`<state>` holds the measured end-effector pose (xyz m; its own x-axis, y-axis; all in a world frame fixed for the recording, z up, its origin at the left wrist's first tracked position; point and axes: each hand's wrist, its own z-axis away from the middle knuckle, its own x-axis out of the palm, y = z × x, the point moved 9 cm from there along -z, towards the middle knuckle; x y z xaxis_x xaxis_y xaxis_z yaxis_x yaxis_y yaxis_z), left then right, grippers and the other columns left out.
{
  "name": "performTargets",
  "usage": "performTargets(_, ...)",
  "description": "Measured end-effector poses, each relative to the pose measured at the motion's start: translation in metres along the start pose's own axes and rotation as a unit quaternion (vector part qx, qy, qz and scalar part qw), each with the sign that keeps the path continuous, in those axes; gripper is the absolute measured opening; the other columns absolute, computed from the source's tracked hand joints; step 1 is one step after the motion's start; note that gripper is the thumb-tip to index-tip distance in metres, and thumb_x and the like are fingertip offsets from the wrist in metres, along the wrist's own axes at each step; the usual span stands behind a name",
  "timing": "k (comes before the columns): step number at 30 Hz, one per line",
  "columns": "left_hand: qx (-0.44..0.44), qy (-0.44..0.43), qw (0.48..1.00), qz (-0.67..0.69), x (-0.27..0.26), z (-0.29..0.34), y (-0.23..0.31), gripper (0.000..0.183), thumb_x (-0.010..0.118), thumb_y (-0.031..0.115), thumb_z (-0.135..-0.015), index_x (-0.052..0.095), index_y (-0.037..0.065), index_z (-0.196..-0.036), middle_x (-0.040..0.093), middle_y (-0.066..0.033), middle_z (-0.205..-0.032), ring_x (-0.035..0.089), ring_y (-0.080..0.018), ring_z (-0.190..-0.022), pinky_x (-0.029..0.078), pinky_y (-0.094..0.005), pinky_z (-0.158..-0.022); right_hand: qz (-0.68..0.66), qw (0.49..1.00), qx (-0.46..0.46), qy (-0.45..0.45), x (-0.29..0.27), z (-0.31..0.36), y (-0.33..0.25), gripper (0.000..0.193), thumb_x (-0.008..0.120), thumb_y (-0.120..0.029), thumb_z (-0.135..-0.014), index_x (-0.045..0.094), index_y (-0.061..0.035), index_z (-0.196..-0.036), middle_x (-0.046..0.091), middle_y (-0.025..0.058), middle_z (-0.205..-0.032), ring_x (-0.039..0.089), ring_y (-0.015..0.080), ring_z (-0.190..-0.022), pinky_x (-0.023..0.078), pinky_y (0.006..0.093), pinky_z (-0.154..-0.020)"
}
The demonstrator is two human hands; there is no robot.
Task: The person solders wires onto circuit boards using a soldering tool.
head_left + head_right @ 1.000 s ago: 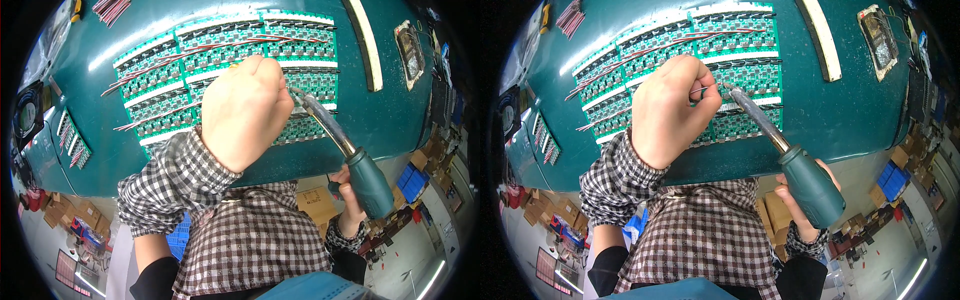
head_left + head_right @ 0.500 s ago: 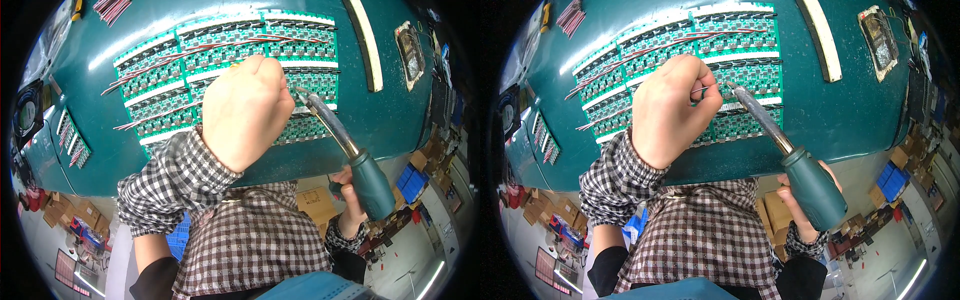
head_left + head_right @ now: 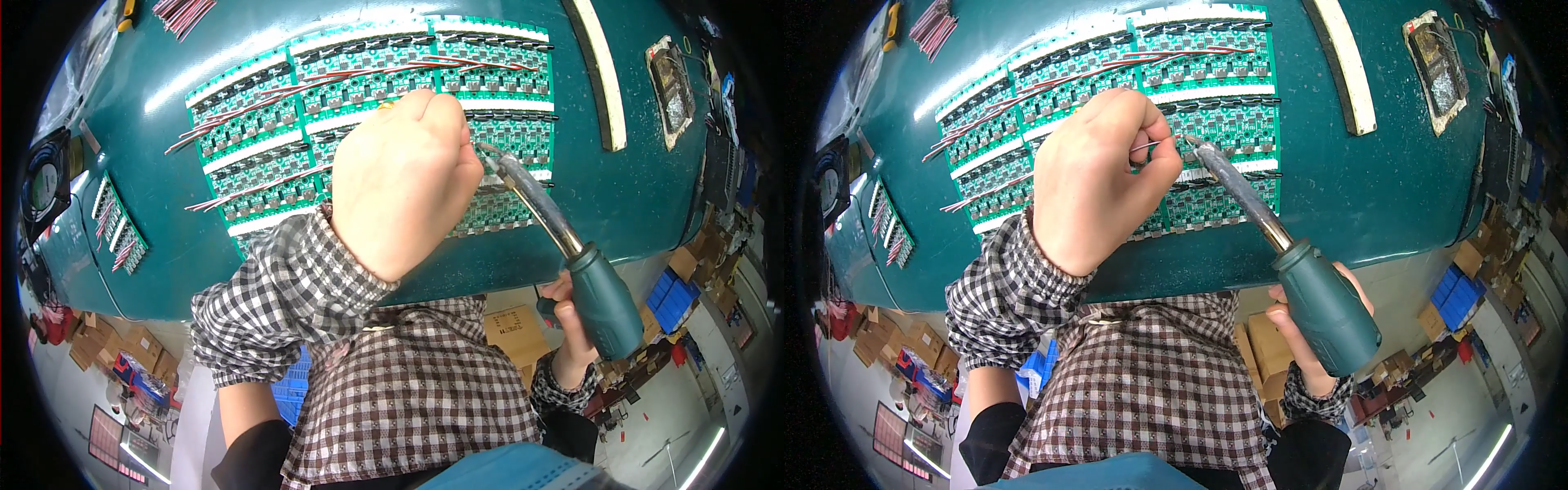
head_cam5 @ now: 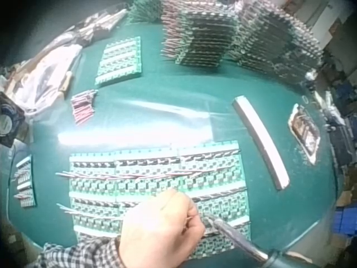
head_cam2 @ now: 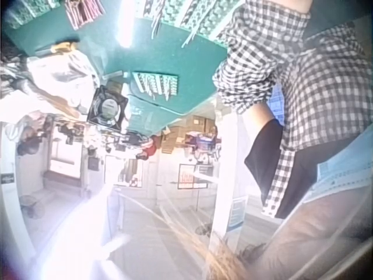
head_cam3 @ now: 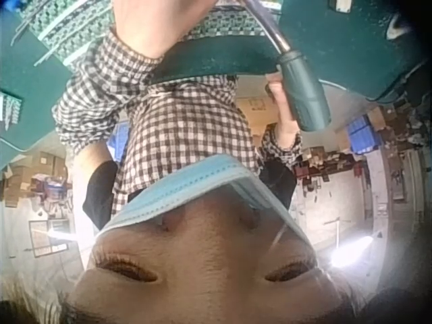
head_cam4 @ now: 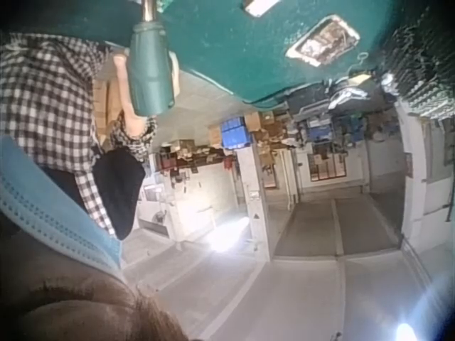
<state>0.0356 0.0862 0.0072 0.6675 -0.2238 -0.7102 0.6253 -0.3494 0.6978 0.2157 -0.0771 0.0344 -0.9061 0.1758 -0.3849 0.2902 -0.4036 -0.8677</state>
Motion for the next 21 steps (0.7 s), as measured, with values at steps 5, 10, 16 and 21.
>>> performTargets(5, -0.001, -0.002, 1.000, -0.004, 0.000, 0.000, 0.001, 0.015, 0.066, 0.002, -0.065, 0.053, 0.007, -0.072, 0.052, -0.0043, -0.066, 0.053, -0.0178, -0.054, 0.043, -0.0300, -0.049, -0.026, 0.999, -0.006, 0.024, -0.004, 0.002, -0.003, 0.049, 0.080, -0.015, -0.069, 0.055, 0.0049, -0.107, 0.065, 0.0101, -0.080, 0.065, 0.0183, -0.074, 0.053, 0.0306, -0.070)
performTargets(10, 0.001, -0.002, 1.000, 0.003, 0.001, -0.001, -0.001, 0.015, 0.066, 0.002, -0.065, 0.053, 0.006, -0.071, 0.052, -0.0043, -0.065, 0.052, -0.0179, -0.054, 0.043, -0.0301, -0.049, -0.099, 0.993, 0.059, 0.029, 0.003, 0.001, 0.004, 0.056, 0.077, -0.019, -0.073, 0.049, 0.0053, -0.114, 0.063, 0.0117, -0.083, 0.064, 0.0204, -0.079, 0.053, 0.0336, -0.071)
performTargets(16, -0.001, 0.000, 1.000, 0.001, 0.000, -0.001, -0.001, 0.014, 0.066, 0.002, -0.065, 0.054, 0.006, -0.071, 0.052, -0.0044, -0.064, 0.052, -0.0176, -0.053, 0.042, -0.0299, -0.048, -0.074, 0.996, 0.009, 0.043, 0.003, 0.001, -0.004, 0.050, 0.069, -0.023, -0.078, 0.052, 0.0125, -0.109, 0.056, 0.0124, -0.075, 0.059, 0.0230, -0.067, 0.053, 0.0358, -0.064)
performTargets(21, -0.002, 0.003, 1.000, 0.001, 0.000, -0.001, -0.001, 0.014, 0.066, 0.001, -0.065, 0.054, 0.006, -0.071, 0.052, -0.0043, -0.065, 0.052, -0.0169, -0.053, 0.043, -0.0293, -0.049, -0.067, 0.996, 0.018, 0.047, 0.001, 0.004, 0.005, 0.049, 0.069, -0.022, -0.077, 0.053, 0.0123, -0.108, 0.054, 0.0109, -0.074, 0.057, 0.0216, -0.066, 0.052, 0.0355, -0.063)
